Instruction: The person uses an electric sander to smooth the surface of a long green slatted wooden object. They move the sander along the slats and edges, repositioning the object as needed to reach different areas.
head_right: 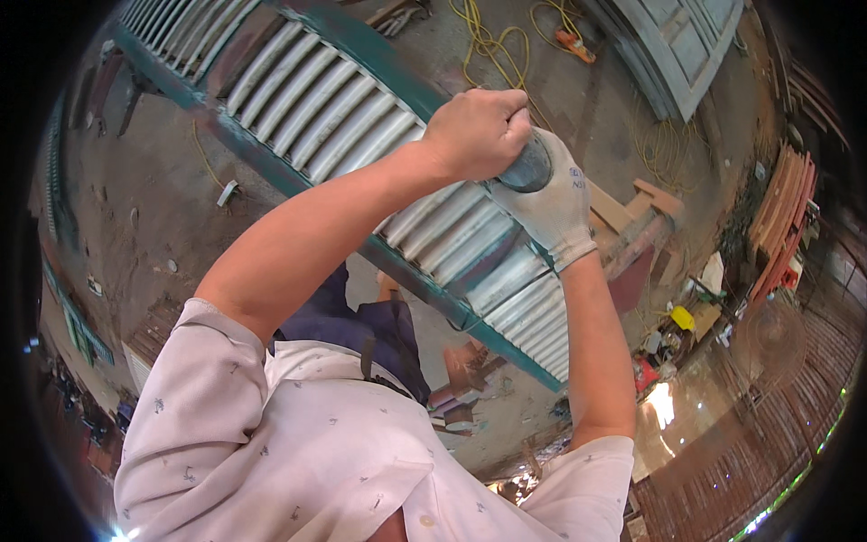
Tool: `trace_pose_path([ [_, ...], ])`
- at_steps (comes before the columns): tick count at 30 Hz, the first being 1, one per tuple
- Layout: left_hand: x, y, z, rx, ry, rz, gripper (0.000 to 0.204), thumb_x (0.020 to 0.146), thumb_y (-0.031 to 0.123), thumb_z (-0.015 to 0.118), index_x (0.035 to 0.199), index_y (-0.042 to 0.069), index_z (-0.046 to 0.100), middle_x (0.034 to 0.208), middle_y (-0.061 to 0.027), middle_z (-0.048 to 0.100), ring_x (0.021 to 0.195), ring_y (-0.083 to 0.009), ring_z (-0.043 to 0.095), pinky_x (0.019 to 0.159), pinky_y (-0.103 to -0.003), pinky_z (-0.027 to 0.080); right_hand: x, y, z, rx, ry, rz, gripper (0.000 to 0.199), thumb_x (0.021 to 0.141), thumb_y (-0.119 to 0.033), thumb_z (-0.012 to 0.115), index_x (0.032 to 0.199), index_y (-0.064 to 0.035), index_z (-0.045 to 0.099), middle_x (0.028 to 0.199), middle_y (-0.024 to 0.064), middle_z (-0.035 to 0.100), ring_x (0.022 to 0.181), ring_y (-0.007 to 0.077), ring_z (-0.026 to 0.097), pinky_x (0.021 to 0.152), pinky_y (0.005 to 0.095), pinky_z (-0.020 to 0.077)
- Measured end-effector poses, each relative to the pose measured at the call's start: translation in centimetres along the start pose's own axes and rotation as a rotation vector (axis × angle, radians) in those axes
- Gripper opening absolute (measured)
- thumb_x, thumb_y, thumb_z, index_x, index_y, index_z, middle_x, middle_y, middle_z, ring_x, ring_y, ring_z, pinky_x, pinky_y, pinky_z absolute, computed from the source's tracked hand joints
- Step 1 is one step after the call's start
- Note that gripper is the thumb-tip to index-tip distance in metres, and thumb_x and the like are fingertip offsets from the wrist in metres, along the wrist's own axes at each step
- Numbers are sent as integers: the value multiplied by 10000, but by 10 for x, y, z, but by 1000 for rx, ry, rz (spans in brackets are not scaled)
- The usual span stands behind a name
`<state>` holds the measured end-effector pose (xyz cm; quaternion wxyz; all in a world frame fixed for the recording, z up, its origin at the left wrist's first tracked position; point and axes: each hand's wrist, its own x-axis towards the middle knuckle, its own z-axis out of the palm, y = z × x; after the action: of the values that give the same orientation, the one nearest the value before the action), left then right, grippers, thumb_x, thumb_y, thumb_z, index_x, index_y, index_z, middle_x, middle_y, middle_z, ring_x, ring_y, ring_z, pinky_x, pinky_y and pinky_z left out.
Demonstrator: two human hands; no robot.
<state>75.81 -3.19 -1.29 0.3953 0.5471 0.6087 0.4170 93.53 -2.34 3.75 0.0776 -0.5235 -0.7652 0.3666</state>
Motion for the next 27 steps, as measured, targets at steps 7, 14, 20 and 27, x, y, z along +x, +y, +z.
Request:
trace_pose_path([
  [7,39,-47,-102,107,167,56,307,1011,283,527,932,29,680,912,-282,722,886,-530,703,809,-604,562,90,-77,40,-82,-51,-41,675,742,-384,928,1338,-158,707,1241,96,784,1175,337,751,999,463,582],
  [14,95,-113,-201,605,199,548,215,955,171,632,881,-30,656,919,-251,698,813,-480,717,776,-545,604,180,-144,73,-257,-35,-209,742,728,-483,906,1365,-157,709,1227,121,800,1156,356,765,999,473,590],
  [20,132,-151,-276,612,332,852,109,838,88,662,824,19,579,842,-218,646,794,-451,686,713,-535,570,227,-194,102,-161,9,-271,581,752,-410,898,1203,-101,699,1143,221,796,1131,431,756,972,516,592],
  [27,176,-185,-351,613,266,1051,151,812,114,713,887,28,613,823,-196,642,776,-456,671,701,-513,538,261,-253,119,-185,24,-255,513,775,-457,860,1121,-99,736,1145,235,803,1130,430,764,955,513,599],
])
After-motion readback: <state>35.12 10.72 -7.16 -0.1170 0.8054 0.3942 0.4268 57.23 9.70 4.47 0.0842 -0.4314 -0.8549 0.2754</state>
